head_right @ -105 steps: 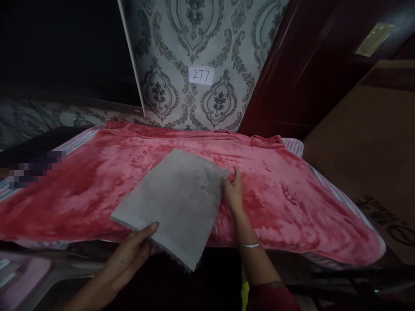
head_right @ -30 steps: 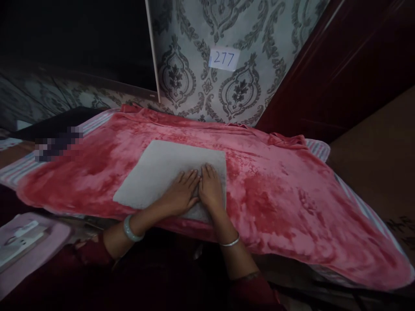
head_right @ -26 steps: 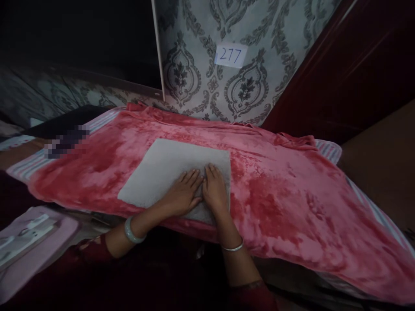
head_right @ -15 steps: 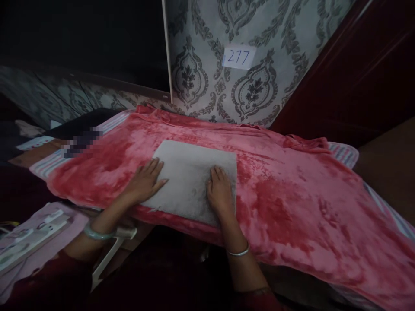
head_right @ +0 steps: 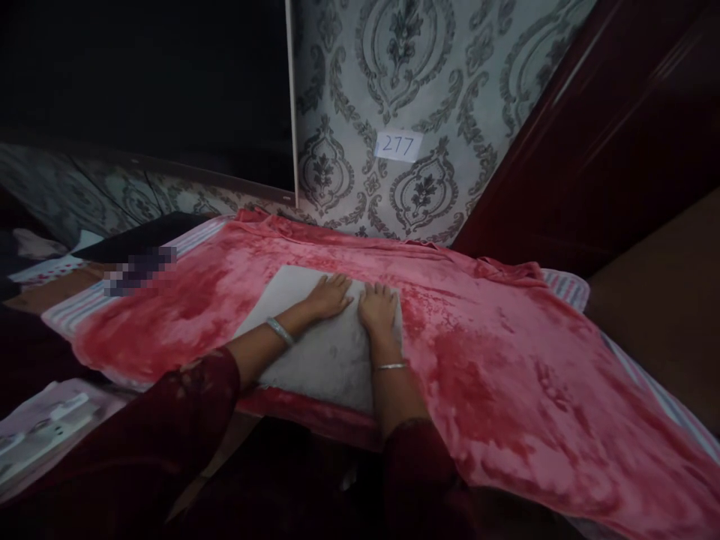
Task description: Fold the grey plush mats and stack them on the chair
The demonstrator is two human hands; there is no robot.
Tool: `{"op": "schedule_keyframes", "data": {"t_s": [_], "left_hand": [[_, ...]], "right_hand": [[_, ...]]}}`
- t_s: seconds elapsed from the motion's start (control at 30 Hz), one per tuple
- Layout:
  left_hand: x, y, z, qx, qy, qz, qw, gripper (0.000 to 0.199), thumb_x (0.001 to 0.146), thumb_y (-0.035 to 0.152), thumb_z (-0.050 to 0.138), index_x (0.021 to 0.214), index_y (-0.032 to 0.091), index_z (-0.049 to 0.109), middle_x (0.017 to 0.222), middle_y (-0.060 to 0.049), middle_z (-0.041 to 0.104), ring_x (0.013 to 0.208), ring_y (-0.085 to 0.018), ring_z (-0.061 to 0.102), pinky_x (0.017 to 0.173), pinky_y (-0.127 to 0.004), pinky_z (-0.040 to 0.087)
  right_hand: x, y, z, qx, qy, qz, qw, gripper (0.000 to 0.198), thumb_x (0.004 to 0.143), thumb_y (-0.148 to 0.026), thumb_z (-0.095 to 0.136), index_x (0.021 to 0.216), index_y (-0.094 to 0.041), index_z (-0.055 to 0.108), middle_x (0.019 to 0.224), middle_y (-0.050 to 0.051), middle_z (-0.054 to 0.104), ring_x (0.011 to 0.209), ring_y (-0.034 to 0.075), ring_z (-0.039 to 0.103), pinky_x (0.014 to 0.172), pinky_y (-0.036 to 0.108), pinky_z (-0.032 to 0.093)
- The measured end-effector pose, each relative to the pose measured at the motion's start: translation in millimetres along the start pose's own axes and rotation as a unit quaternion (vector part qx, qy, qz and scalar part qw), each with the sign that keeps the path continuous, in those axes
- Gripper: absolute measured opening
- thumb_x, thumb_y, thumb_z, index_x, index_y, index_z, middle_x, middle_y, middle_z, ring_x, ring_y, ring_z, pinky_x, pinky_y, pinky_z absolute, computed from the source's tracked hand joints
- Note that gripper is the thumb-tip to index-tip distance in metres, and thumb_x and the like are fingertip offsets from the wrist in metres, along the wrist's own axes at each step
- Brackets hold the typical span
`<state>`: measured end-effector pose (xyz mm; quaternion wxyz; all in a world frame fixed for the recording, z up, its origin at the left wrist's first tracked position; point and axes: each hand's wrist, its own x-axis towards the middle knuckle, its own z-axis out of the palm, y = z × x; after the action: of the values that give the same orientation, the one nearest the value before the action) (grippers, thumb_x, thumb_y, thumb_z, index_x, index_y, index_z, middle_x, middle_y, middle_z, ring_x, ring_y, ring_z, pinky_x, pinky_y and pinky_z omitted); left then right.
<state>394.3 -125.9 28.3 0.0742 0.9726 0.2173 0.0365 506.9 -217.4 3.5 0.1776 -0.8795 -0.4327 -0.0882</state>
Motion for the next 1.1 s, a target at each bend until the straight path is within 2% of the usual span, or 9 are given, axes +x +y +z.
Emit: {"op": "schedule_keyframes", "data": {"t_s": [0.1, 0.17, 0.3, 0.47, 0.6, 0.77, 0.83, 0.97, 1.1], "left_hand": [[1.4, -6.8, 18.1, -0.003, 0.032, 0.011, 0.999, 0.060, 0.103, 0.042, 0.037, 0.154, 0.011, 0.042, 0.163, -0.020, 0.038, 0.153, -0.029, 0.032, 0.125, -0.053, 0.022], [-0.8, -16.8, 20.6, 0.002, 0.035, 0.012, 0.999, 0.062, 0.103, 0.047, 0.037, 0.154, 0.013, 0.042, 0.163, -0.019, 0.038, 0.153, -0.030, 0.032, 0.125, -0.052, 0.022], [-5.6, -53.6, 9.0, 0.026, 0.020, -0.037, 0.999, 0.067, 0.103, 0.053, 0.035, 0.155, 0.012, 0.042, 0.164, -0.021, 0.036, 0.154, -0.032, 0.030, 0.125, -0.053, 0.020], [-22.3, -109.2, -3.5, 0.024, 0.017, -0.134, 0.991, 0.065, 0.105, 0.046, 0.028, 0.155, 0.006, 0.038, 0.165, -0.021, 0.033, 0.155, -0.030, 0.028, 0.124, -0.049, 0.022], [-27.0, -126.4, -11.1, 0.005, -0.008, -0.164, 0.986, 0.063, 0.106, 0.039, 0.023, 0.159, 0.006, 0.030, 0.167, -0.020, 0.028, 0.156, -0.026, 0.026, 0.125, -0.043, 0.023], [-30.5, -99.8, -22.8, 0.024, 0.007, -0.174, 0.984, 0.069, 0.103, 0.046, 0.030, 0.157, 0.001, 0.032, 0.167, -0.027, 0.023, 0.156, -0.037, 0.021, 0.123, -0.058, 0.021], [-48.3, -77.9, -19.5, 0.031, 0.022, -0.114, 0.993, 0.070, 0.103, 0.049, 0.032, 0.158, 0.005, 0.032, 0.168, -0.025, 0.022, 0.157, -0.036, 0.018, 0.124, -0.059, 0.018], [-105.7, -35.7, 8.7, 0.019, 0.023, 0.082, 0.996, 0.068, 0.102, 0.052, 0.038, 0.160, 0.018, 0.033, 0.169, -0.016, 0.027, 0.158, -0.030, 0.018, 0.127, -0.054, 0.017], [-139.9, -17.3, 35.2, 0.022, 0.037, 0.103, 0.994, 0.067, 0.101, 0.051, 0.041, 0.159, 0.018, 0.036, 0.169, -0.017, 0.026, 0.158, -0.031, 0.020, 0.127, -0.055, 0.015]], "right_hand": [[-8.5, 6.5, 18.8, -0.005, 0.005, -0.005, 1.000, 0.050, 0.101, -0.027, 0.034, 0.141, -0.014, 0.060, 0.147, 0.020, 0.057, 0.140, 0.035, 0.045, 0.115, 0.060, 0.031], [-10.1, 10.5, 25.0, 0.003, 0.019, -0.013, 1.000, 0.050, 0.101, -0.028, 0.035, 0.141, -0.015, 0.061, 0.147, 0.020, 0.057, 0.139, 0.034, 0.046, 0.115, 0.061, 0.031], [-7.1, 12.0, 23.9, 0.008, 0.014, -0.008, 1.000, 0.050, 0.101, -0.029, 0.035, 0.142, -0.017, 0.061, 0.148, 0.018, 0.056, 0.140, 0.034, 0.045, 0.115, 0.060, 0.030], [-8.2, 7.9, 17.5, -0.003, -0.004, -0.001, 1.000, 0.050, 0.102, -0.028, 0.035, 0.143, -0.014, 0.060, 0.150, 0.019, 0.055, 0.140, 0.035, 0.045, 0.114, 0.058, 0.032], [-7.6, 3.3, 9.6, -0.006, -0.018, 0.011, 1.000, 0.049, 0.103, -0.028, 0.035, 0.144, -0.015, 0.059, 0.151, 0.017, 0.054, 0.141, 0.034, 0.043, 0.116, 0.057, 0.031], [-19.3, 6.9, -9.0, -0.001, -0.070, 0.004, 0.998, 0.049, 0.104, -0.033, 0.038, 0.148, -0.017, 0.054, 0.156, 0.016, 0.048, 0.147, 0.034, 0.038, 0.119, 0.056, 0.029], [-42.3, 12.1, -16.1, 0.004, -0.065, -0.014, 0.998, 0.050, 0.103, -0.035, 0.042, 0.149, -0.019, 0.053, 0.158, 0.016, 0.046, 0.148, 0.036, 0.036, 0.119, 0.059, 0.028], [-113.5, 21.2, -23.9, 0.021, -0.038, -0.066, 0.997, 0.052, 0.103, -0.040, 0.044, 0.152, -0.026, 0.050, 0.161, 0.012, 0.042, 0.151, 0.036, 0.031, 0.120, 0.063, 0.024], [-161.8, 20.9, -23.3, 0.024, -0.035, -0.059, 0.997, 0.054, 0.102, -0.040, 0.044, 0.155, -0.028, 0.046, 0.165, 0.009, 0.037, 0.153, 0.035, 0.026, 0.120, 0.064, 0.024]]}}
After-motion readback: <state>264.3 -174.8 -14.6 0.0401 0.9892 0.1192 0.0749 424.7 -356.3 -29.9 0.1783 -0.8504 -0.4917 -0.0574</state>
